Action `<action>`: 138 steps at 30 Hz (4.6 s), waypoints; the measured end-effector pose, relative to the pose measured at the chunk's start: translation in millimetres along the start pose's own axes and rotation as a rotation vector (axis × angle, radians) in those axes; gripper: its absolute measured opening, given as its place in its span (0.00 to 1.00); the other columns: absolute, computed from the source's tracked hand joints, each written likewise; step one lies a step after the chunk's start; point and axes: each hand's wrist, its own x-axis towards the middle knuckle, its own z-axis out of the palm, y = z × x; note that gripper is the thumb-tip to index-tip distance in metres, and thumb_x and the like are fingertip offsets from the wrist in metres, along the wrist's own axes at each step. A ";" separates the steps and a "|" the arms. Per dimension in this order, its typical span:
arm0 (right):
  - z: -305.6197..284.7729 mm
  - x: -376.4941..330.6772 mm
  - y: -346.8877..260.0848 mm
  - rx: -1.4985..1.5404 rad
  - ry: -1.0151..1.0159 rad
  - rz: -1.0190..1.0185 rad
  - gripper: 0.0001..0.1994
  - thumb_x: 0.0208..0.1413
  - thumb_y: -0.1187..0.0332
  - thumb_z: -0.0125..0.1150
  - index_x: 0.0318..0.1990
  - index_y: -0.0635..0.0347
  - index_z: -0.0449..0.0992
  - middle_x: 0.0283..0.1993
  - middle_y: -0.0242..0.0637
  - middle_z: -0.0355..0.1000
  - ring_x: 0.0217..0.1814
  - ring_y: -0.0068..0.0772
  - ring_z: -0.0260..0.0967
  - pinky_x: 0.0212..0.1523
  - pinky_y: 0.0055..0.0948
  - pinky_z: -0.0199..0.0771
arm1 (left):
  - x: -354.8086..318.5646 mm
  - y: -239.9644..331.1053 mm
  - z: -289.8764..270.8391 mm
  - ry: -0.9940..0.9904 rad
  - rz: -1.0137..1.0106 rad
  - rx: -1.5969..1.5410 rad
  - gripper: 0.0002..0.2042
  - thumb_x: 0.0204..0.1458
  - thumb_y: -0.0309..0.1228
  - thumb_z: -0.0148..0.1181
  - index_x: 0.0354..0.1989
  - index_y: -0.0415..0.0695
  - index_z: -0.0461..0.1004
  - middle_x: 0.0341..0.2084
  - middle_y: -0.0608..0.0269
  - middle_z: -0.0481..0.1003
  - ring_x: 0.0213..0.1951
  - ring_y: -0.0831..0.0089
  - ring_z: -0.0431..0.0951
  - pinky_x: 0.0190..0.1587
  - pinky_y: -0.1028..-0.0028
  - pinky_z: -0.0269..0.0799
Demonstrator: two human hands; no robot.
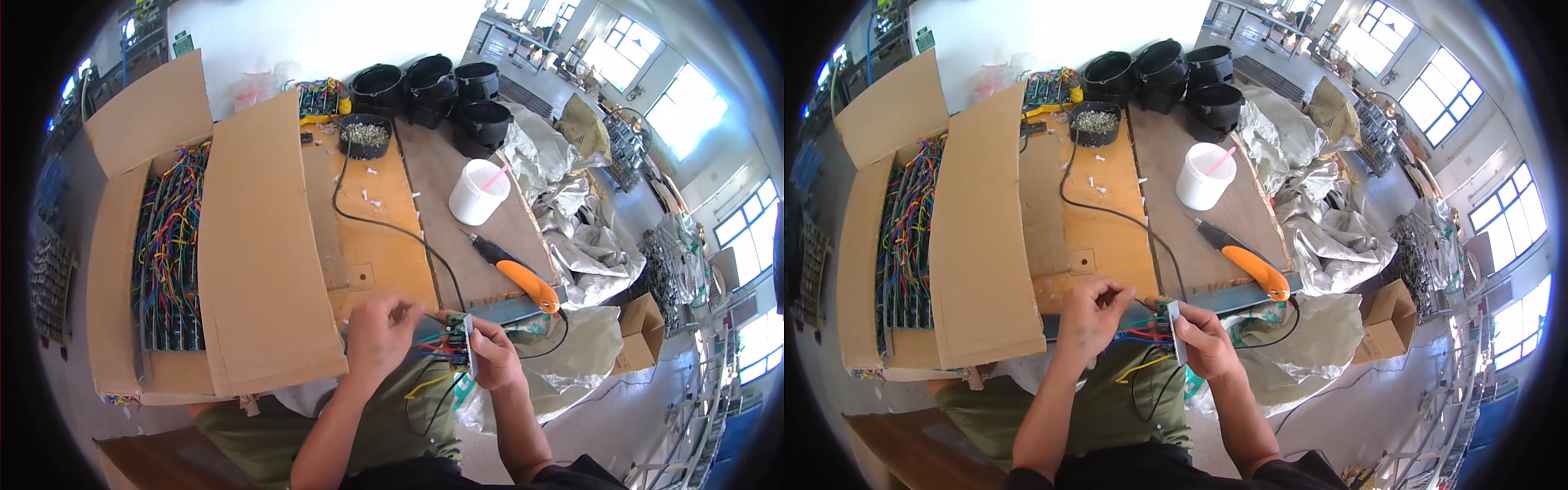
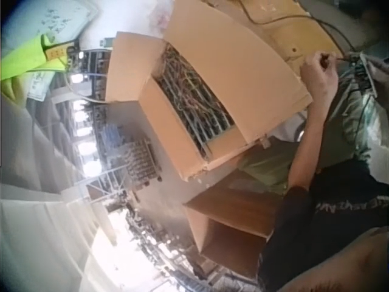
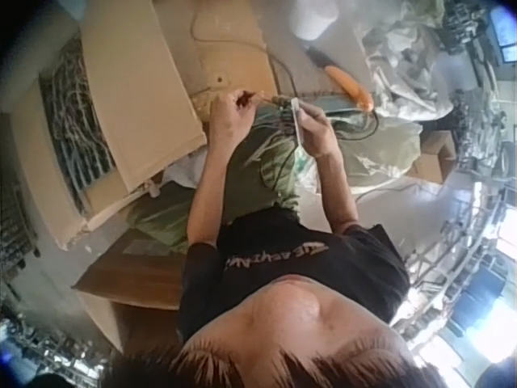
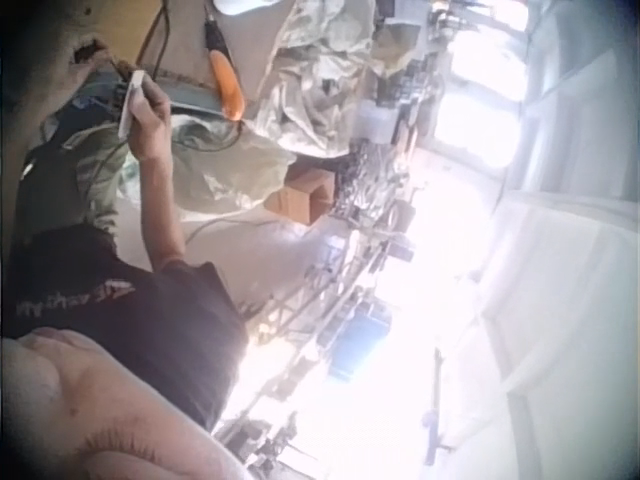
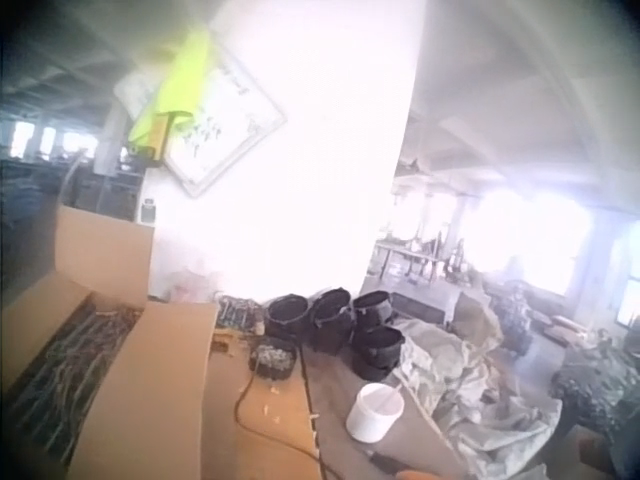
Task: The person assembles an electronic component by applying a pink substance with a small spatula to a circuit board, placing the board into a circular metal housing, and then using a power screwdriver to secure it with several screws.
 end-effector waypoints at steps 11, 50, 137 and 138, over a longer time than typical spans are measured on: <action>43.5 6.2 -29.1 -0.120 0.223 -0.301 0.23 0.69 0.65 0.45 0.66 0.69 0.59 0.51 0.42 0.73 0.53 0.31 0.72 0.57 0.32 0.71 | -82.9 48.2 36.9 -0.382 -0.559 -1.208 0.25 0.55 0.37 0.65 0.56 0.44 0.59 0.41 0.62 0.71 0.37 0.69 0.75 0.38 0.69 0.76; -142.5 134.4 -171.4 -0.297 0.736 -0.428 0.08 0.57 0.69 0.66 0.34 0.67 0.79 0.25 0.29 0.73 0.20 0.13 0.64 0.19 0.13 0.65 | 104.0 17.2 35.6 -0.218 -0.388 -1.400 0.18 0.67 0.46 0.43 0.39 0.45 0.71 0.18 0.66 0.68 0.11 0.79 0.59 0.13 0.79 0.50; 22.9 12.3 -41.1 -0.534 0.489 -0.413 0.08 0.60 0.74 0.61 0.30 0.69 0.78 0.21 0.29 0.71 0.17 0.12 0.62 0.17 0.15 0.61 | 39.8 35.3 9.4 -0.012 -0.334 -1.448 0.14 0.65 0.39 0.42 0.34 0.46 0.71 0.15 0.66 0.67 0.09 0.76 0.57 0.13 0.76 0.48; 23.7 10.1 -38.2 -0.540 0.480 -0.407 0.08 0.60 0.74 0.62 0.31 0.69 0.78 0.21 0.29 0.71 0.17 0.12 0.62 0.17 0.16 0.61 | 40.2 35.4 9.4 0.057 -0.378 -1.427 0.14 0.65 0.39 0.43 0.32 0.46 0.70 0.16 0.67 0.65 0.11 0.76 0.57 0.13 0.76 0.48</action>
